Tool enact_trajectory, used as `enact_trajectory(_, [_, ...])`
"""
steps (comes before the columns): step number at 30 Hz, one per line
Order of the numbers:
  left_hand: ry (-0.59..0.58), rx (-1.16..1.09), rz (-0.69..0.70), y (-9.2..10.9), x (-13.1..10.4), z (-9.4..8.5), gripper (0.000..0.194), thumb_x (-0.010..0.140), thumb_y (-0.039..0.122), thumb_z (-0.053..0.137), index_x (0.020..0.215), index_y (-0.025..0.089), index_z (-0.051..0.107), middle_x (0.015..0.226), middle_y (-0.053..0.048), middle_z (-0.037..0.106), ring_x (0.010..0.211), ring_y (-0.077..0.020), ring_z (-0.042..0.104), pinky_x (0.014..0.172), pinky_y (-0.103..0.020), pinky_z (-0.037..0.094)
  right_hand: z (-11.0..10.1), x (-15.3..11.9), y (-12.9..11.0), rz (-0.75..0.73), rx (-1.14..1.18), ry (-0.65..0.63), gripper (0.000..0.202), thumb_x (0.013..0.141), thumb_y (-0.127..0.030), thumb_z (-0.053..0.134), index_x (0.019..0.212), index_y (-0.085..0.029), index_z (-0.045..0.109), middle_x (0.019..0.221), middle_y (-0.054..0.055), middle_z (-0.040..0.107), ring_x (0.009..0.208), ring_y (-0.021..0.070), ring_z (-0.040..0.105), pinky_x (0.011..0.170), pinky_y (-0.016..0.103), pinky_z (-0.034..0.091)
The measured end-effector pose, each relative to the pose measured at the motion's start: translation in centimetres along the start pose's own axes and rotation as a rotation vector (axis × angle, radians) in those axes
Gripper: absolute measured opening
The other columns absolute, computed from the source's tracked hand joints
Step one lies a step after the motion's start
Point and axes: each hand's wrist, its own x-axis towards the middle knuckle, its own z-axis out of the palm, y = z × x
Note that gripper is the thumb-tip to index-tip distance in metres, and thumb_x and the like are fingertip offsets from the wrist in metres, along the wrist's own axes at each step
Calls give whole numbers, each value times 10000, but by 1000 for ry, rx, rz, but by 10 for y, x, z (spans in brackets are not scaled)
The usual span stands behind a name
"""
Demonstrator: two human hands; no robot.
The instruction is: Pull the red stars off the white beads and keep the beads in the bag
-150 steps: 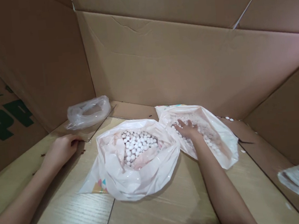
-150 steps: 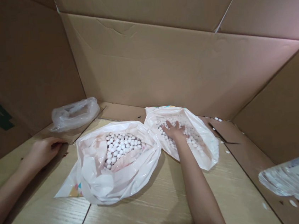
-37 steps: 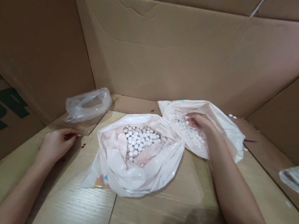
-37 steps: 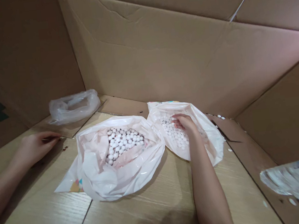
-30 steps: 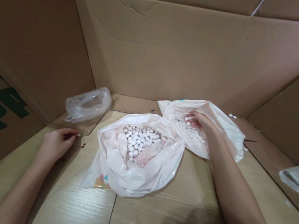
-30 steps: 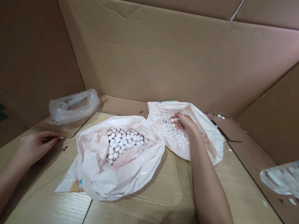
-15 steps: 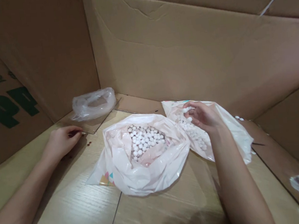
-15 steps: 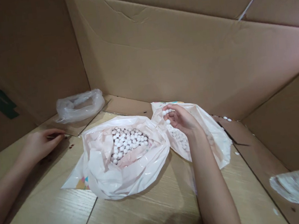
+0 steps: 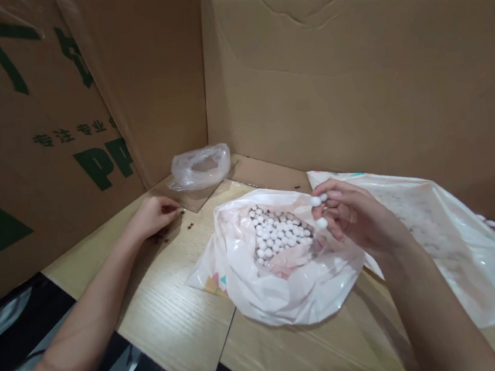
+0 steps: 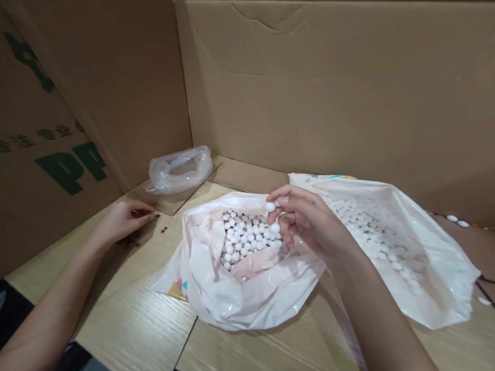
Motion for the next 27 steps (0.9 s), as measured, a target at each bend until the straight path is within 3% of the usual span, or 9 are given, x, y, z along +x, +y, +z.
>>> enact_trajectory(5, [-2,-11,79,1,6,8,317,686,420,540,751,175,731,813,-77,717,741,-202,620,708,-273,431,16,-5,5,45,88,-89,280,651,-359,721,827,-181,596,607,4,637,326,89,475,332,187,350])
enact_trajectory(10, [71,-106,109,8,5,9,264,662,402,566,655,171,694,758,-79,687,724,-196,591,701,-279,425,35,-5,19,55,214,-139,281,623,-234,743,864,-172,611,660,0,658,373,66,495,370,166,397])
enact_trajectory(13, [124,-238,107,26,-4,10,343,722,461,580,779,147,705,819,-87,706,732,-181,616,687,-261,463,43,-4,28,34,308,-139,286,622,-212,734,879,-169,614,672,-5,657,378,61,495,380,167,415])
enact_trajectory(16, [125,-446,131,56,-22,15,395,759,515,628,862,142,708,825,-78,712,710,-150,630,629,-217,481,48,-4,34,27,385,-146,275,635,-201,722,884,-167,611,674,-6,657,394,69,514,379,165,417])
enact_trajectory(19, [-36,-935,192,91,-42,25,223,729,385,754,782,171,724,760,-41,706,688,-106,635,647,-164,495,52,-5,38,-1,430,-169,310,645,-142,725,929,-177,607,728,-9,673,435,74,556,414,167,459])
enact_trajectory(22, [-239,-1181,227,115,-59,41,83,763,303,748,778,222,742,747,-9,702,665,-67,625,642,-124,493,56,-7,42,-39,477,-178,355,670,-120,744,979,-200,589,784,-13,678,480,78,586,465,182,505])
enact_trajectory(27, [-392,-1390,251,121,-71,61,41,801,247,712,824,260,745,975,-15,718,784,-89,662,703,-164,539,63,-10,48,-45,531,-250,374,708,-128,764,1023,-216,584,847,-5,680,536,73,615,528,185,535])
